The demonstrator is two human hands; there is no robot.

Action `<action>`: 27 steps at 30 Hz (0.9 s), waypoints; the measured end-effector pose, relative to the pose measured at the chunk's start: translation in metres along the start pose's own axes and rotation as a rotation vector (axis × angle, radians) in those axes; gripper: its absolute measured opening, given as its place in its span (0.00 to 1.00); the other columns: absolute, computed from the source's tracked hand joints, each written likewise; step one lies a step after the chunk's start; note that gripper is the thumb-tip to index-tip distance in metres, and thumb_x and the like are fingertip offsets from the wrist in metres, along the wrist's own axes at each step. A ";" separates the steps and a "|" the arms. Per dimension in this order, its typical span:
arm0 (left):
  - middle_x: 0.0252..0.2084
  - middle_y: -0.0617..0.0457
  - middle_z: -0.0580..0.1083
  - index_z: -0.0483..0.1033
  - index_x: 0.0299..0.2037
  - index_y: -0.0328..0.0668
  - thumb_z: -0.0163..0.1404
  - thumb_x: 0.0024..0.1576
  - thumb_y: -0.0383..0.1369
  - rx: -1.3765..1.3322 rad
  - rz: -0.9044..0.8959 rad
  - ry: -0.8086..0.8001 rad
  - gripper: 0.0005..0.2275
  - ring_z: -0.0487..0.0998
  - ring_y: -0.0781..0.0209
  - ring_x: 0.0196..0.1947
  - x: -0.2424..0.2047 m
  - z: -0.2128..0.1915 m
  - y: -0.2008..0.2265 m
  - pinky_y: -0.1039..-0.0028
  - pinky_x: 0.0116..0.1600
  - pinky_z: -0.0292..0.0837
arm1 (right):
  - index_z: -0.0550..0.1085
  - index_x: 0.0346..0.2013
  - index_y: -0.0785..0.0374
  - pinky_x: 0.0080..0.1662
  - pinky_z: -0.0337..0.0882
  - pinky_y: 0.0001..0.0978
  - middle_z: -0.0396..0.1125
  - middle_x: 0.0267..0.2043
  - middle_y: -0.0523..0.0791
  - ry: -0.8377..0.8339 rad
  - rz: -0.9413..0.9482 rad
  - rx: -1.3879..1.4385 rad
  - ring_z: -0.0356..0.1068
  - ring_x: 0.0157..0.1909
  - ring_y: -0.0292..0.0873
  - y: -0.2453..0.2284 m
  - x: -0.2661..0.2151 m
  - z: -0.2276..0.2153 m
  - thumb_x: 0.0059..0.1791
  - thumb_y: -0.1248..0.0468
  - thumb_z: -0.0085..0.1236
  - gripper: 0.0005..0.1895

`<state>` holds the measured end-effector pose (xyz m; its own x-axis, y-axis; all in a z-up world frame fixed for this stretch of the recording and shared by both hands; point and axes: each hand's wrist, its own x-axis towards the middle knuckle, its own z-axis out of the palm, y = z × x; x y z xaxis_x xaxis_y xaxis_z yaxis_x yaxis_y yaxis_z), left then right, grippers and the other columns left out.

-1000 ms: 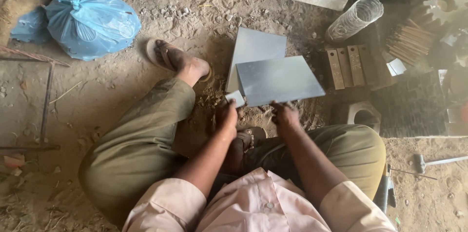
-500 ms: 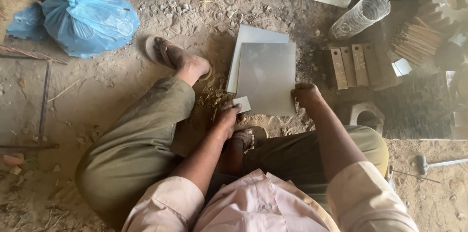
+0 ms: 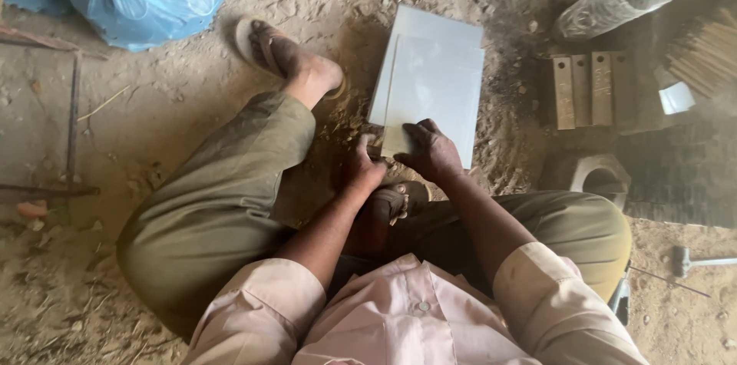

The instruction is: The person sits on the ground and uses a small abrasive block to smooth the edges and surfaces of rectangular metal sheets. They handle the sheets one at a time, rubbing the block along the edges and faces, then stacking the finished pieces.

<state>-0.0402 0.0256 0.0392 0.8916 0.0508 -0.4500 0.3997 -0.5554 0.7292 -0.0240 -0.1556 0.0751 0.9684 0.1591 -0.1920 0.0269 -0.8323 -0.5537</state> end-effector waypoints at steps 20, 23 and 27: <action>0.43 0.43 0.81 0.82 0.49 0.44 0.58 0.52 0.26 0.238 0.332 0.216 0.14 0.83 0.46 0.44 0.014 0.031 -0.046 0.62 0.48 0.77 | 0.76 0.58 0.45 0.57 0.73 0.42 0.67 0.59 0.43 -0.028 -0.083 -0.060 0.72 0.55 0.49 0.011 -0.004 0.011 0.41 0.56 0.71 0.30; 0.44 0.44 0.82 0.82 0.49 0.45 0.58 0.54 0.27 0.248 0.359 0.226 0.13 0.83 0.47 0.44 0.012 0.029 -0.045 0.63 0.49 0.78 | 0.76 0.58 0.45 0.57 0.73 0.42 0.67 0.59 0.43 -0.030 -0.076 -0.055 0.72 0.56 0.48 0.011 -0.003 0.012 0.41 0.56 0.71 0.30; 0.44 0.44 0.82 0.82 0.49 0.47 0.57 0.51 0.23 0.320 0.368 0.231 0.16 0.83 0.46 0.43 0.007 0.022 -0.039 0.62 0.48 0.78 | 0.76 0.58 0.45 0.57 0.73 0.41 0.67 0.58 0.43 -0.019 -0.087 -0.040 0.72 0.56 0.48 0.011 -0.003 0.011 0.41 0.56 0.72 0.30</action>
<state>-0.0538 0.0291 -0.0037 0.9985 -0.0340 -0.0430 -0.0009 -0.7941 0.6078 -0.0297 -0.1597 0.0603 0.9572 0.2413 -0.1597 0.1210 -0.8352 -0.5364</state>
